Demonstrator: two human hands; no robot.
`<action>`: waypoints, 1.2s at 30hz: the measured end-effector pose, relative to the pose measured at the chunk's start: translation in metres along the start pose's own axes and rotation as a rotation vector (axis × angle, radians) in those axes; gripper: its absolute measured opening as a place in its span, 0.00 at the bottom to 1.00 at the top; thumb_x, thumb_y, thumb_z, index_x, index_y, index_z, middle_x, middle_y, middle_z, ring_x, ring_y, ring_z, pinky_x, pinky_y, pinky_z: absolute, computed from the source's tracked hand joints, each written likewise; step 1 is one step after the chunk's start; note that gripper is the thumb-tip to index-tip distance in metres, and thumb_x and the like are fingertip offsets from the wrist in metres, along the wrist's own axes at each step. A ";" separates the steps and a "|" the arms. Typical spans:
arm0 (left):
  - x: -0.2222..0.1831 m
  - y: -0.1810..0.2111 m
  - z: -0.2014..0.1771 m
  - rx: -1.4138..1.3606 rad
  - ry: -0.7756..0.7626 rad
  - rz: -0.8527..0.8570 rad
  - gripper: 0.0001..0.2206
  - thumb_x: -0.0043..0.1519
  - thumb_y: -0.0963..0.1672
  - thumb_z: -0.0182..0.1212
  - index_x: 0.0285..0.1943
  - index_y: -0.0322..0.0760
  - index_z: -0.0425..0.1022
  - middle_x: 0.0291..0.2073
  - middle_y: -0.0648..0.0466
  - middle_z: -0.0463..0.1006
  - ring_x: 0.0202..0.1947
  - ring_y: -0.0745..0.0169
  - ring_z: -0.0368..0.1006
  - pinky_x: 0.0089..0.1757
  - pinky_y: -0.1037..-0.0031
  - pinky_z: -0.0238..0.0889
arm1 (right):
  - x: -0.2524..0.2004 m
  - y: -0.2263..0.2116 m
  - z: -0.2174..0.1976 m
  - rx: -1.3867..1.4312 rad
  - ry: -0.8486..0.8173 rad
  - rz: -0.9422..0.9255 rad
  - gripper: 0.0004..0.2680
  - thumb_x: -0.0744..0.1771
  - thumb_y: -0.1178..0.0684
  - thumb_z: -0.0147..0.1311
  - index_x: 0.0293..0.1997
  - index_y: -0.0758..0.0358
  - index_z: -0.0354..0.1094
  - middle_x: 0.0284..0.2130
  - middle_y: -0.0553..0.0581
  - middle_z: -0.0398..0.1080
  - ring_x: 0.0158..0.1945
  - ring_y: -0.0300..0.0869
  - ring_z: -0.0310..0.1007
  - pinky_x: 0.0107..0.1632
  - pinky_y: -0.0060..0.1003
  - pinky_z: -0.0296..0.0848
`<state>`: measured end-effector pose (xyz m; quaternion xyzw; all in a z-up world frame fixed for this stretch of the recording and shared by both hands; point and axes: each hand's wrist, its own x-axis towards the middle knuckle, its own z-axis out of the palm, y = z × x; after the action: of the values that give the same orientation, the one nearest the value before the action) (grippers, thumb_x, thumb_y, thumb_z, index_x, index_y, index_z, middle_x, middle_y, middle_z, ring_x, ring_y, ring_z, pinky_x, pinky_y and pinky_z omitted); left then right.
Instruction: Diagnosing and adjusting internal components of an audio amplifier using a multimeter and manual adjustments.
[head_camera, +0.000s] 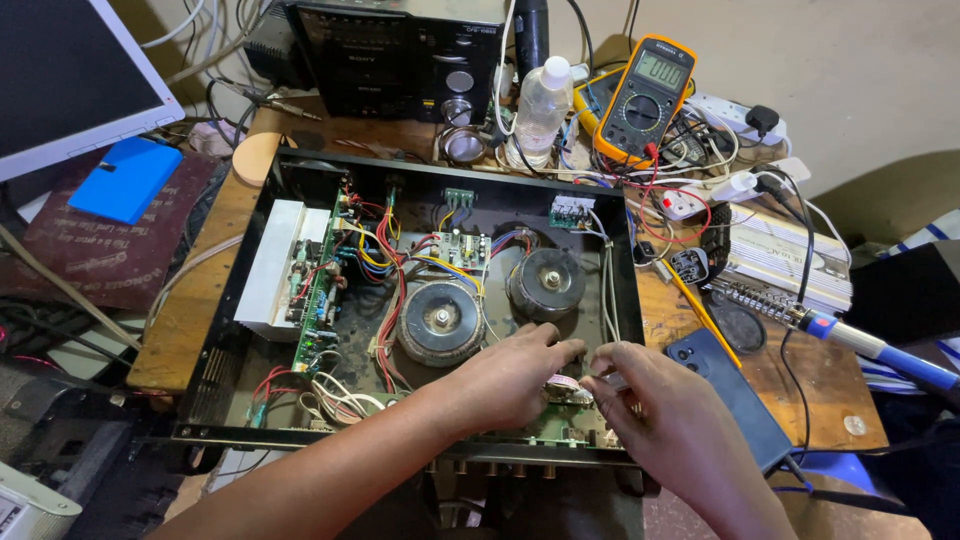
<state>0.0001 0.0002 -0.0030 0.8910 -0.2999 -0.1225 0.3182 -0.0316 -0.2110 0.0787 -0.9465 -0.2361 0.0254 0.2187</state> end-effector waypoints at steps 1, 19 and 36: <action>0.001 -0.001 0.001 0.007 -0.002 0.002 0.37 0.53 0.35 0.59 0.78 0.36 0.63 0.51 0.39 0.71 0.54 0.32 0.69 0.46 0.45 0.68 | 0.000 0.001 0.001 -0.017 0.003 -0.002 0.06 0.70 0.43 0.58 0.44 0.47 0.69 0.34 0.45 0.77 0.33 0.45 0.79 0.38 0.41 0.71; -0.002 0.001 -0.002 0.006 -0.020 -0.018 0.29 0.53 0.35 0.59 0.68 0.39 0.67 0.47 0.42 0.71 0.50 0.35 0.69 0.39 0.46 0.66 | -0.004 0.005 0.015 -0.369 0.101 -0.084 0.15 0.70 0.35 0.58 0.27 0.47 0.62 0.19 0.48 0.69 0.24 0.47 0.72 0.27 0.50 0.63; -0.002 -0.007 0.006 -0.042 0.016 0.012 0.31 0.53 0.35 0.54 0.72 0.36 0.67 0.45 0.39 0.69 0.50 0.31 0.69 0.38 0.41 0.65 | -0.014 -0.003 0.005 -0.632 -0.126 0.043 0.13 0.71 0.30 0.46 0.37 0.42 0.64 0.21 0.50 0.76 0.29 0.57 0.79 0.30 0.59 0.67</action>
<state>-0.0009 0.0029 -0.0117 0.8832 -0.3001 -0.1197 0.3400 -0.0455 -0.2134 0.0748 -0.9689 -0.2254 0.0139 -0.1016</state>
